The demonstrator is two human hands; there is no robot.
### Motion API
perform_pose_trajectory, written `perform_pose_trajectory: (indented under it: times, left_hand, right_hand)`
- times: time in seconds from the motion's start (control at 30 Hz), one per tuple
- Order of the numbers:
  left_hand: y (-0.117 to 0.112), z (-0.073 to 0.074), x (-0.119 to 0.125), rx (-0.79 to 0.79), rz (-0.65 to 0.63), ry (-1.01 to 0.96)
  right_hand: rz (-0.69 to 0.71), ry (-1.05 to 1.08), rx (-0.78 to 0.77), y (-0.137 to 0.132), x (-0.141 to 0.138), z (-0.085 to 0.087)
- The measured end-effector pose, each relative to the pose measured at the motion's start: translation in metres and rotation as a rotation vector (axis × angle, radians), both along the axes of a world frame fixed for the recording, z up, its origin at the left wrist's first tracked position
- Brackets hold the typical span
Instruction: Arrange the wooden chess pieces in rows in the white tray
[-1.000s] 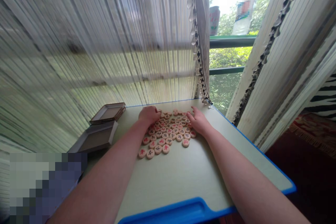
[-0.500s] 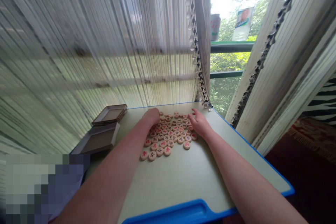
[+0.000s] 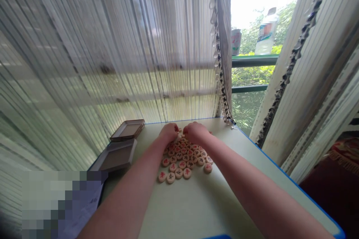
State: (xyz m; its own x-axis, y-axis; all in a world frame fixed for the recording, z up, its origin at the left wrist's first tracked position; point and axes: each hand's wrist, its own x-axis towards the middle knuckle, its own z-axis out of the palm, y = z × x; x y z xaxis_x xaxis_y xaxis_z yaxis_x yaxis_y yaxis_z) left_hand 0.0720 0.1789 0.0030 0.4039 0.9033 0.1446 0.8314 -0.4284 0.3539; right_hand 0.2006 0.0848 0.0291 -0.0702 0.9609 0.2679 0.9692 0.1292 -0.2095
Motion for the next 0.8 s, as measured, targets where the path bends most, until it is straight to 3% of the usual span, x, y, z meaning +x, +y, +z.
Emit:
perform_pose_trajectory:
  times: [0.07, 0.17, 0.27, 0.4, 0.6, 0.8]
  left_hand:
    - [0.002, -0.002, 0.0, 0.046, -0.028, 0.02]
    - [0.001, 0.0, -0.001, 0.079, -0.057, 0.062]
    - [-0.003, 0.008, -0.001, 0.029, -0.051, 0.089]
    - [-0.008, 0.019, -0.001, -0.078, -0.021, 0.084]
    - [-0.011, 0.027, -0.002, -0.131, 0.059, 0.134]
    - [-0.006, 0.022, -0.005, -0.109, 0.045, 0.083]
  right_hand:
    - [0.034, -0.079, -0.058, 0.01, -0.005, -0.004]
    - [0.145, -0.098, 0.022, 0.013, -0.008, -0.013]
    - [0.18, -0.028, 0.091, 0.011, -0.007, -0.02]
    - [0.231, -0.029, 0.041, 0.013, -0.007, -0.026]
    - [0.102, 0.053, 0.05, 0.015, -0.015, -0.031]
    - [0.009, 0.072, 0.038, 0.023, -0.011, -0.035]
